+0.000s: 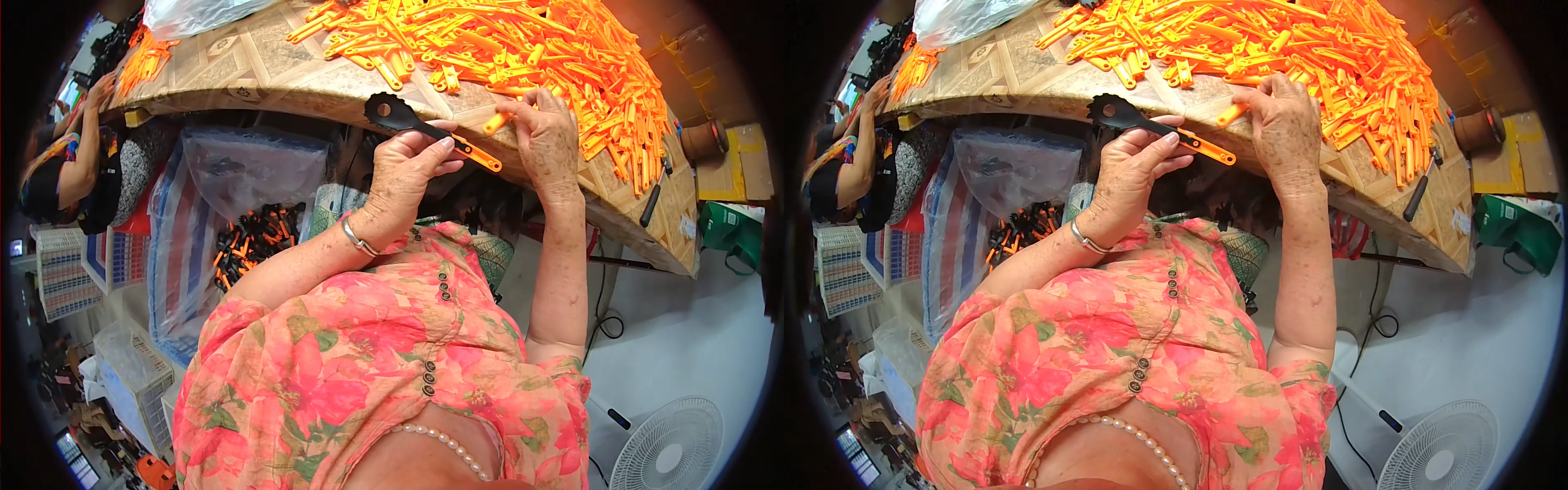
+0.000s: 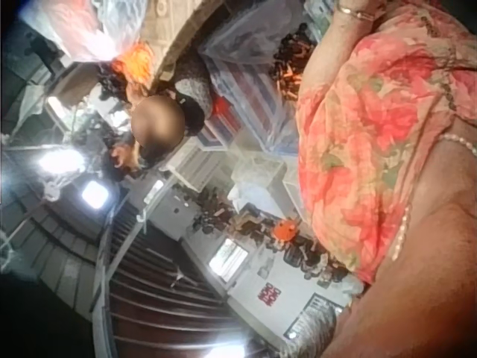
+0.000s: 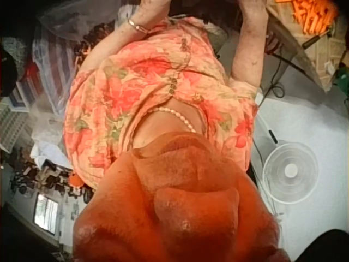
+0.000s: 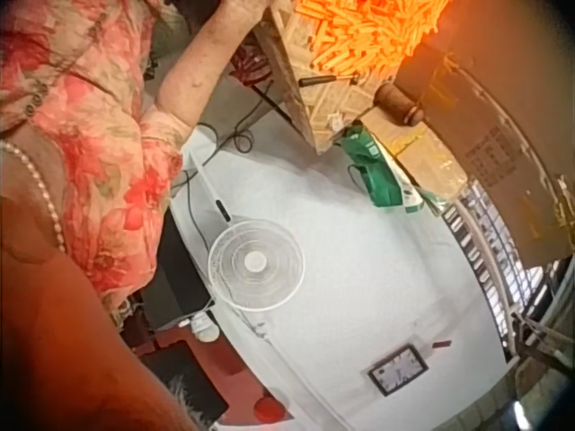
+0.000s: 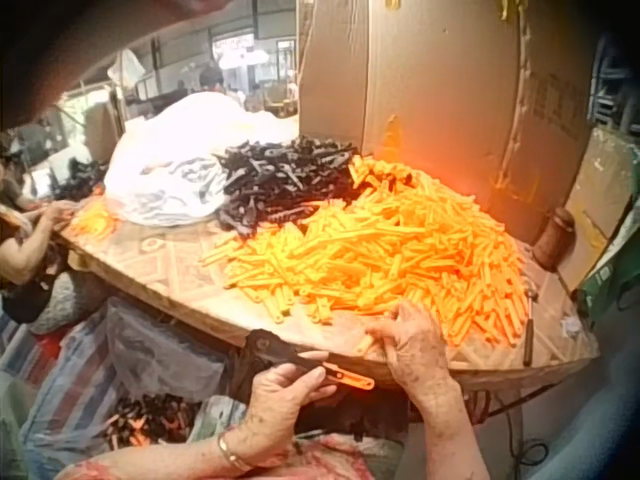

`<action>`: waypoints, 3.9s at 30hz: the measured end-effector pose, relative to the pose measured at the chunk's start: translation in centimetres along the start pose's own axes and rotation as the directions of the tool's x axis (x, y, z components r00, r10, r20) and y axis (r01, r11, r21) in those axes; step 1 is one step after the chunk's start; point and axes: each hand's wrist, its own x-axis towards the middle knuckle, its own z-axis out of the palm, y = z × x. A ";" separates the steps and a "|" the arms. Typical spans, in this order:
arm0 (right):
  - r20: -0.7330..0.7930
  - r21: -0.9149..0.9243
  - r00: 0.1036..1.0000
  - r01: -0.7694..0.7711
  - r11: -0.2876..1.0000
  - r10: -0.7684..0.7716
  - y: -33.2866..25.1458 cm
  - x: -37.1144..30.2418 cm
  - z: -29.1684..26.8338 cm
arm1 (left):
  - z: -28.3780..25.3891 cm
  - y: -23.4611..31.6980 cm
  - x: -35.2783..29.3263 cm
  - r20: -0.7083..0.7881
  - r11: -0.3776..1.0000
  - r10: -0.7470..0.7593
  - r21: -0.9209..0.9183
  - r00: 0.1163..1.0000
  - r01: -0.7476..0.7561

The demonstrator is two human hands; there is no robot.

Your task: The person inserts orange plastic rods into black plastic handles and uses a hammer to secure them. They repeat this process for multiple units, placing finished assemblies on a wooden table. A second person works in the background.

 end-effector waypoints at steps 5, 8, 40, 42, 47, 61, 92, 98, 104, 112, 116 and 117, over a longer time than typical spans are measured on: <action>0.024 0.110 0.942 -0.334 0.936 0.334 -1.6 0.0 -0.9 | -0.4 -0.5 0.0 0.002 1.000 0.017 0.002 1.000 -0.017; -0.007 -0.115 0.951 -0.309 0.944 0.310 -3.0 0.1 -0.3 | -0.3 -0.4 -0.1 0.002 1.000 -0.023 -0.009 1.000 0.023; -0.090 0.421 0.984 -0.102 0.901 0.153 -5.7 -6.9 -2.4 | 0.9 -0.4 -0.8 0.152 0.995 0.028 0.093 0.988 -0.043; -0.114 0.378 0.987 -0.062 0.924 0.114 -5.7 -6.8 -2.6 | 0.9 -0.5 -0.7 0.158 0.998 -0.005 0.067 0.987 -0.006; -0.167 0.341 0.980 -0.049 0.939 0.112 -5.9 -7.0 -2.4 | 0.9 -0.6 -0.8 0.181 0.998 0.009 0.059 0.983 -0.020; -0.248 0.339 0.956 -0.063 0.939 0.154 -6.2 -7.4 -2.1 | 1.3 -0.2 -0.9 0.196 1.000 -0.025 -0.014 0.980 0.028; 0.244 0.864 0.865 -0.399 0.306 0.439 -6.9 -8.7 -2.3 | 0.8 -0.3 -0.7 0.281 0.966 0.168 0.143 0.945 -0.214; 0.376 0.902 0.799 -0.432 0.013 0.469 -7.3 -8.7 -2.7 | 1.0 -0.2 -0.9 0.272 0.982 0.142 0.084 0.952 -0.170; -0.310 0.529 0.913 -0.067 0.846 0.266 -6.7 -8.3 -1.6 | 1.4 -0.2 -0.9 0.254 0.991 0.125 0.020 0.959 -0.135; -0.372 0.436 0.905 -0.024 0.899 0.205 -6.7 -8.0 -1.5 | 1.8 0.0 -1.3 0.241 0.999 0.007 -0.040 0.971 0.002; -0.357 0.472 0.904 -0.043 0.881 0.236 -6.7 -8.1 -1.6 | 1.7 -0.2 -1.2 0.249 1.000 0.009 -0.018 0.968 -0.005; -0.356 0.473 0.904 -0.044 0.880 0.236 -6.7 -8.2 -1.6 | 1.6 -0.3 -1.2 0.248 1.000 0.009 -0.011 0.969 -0.007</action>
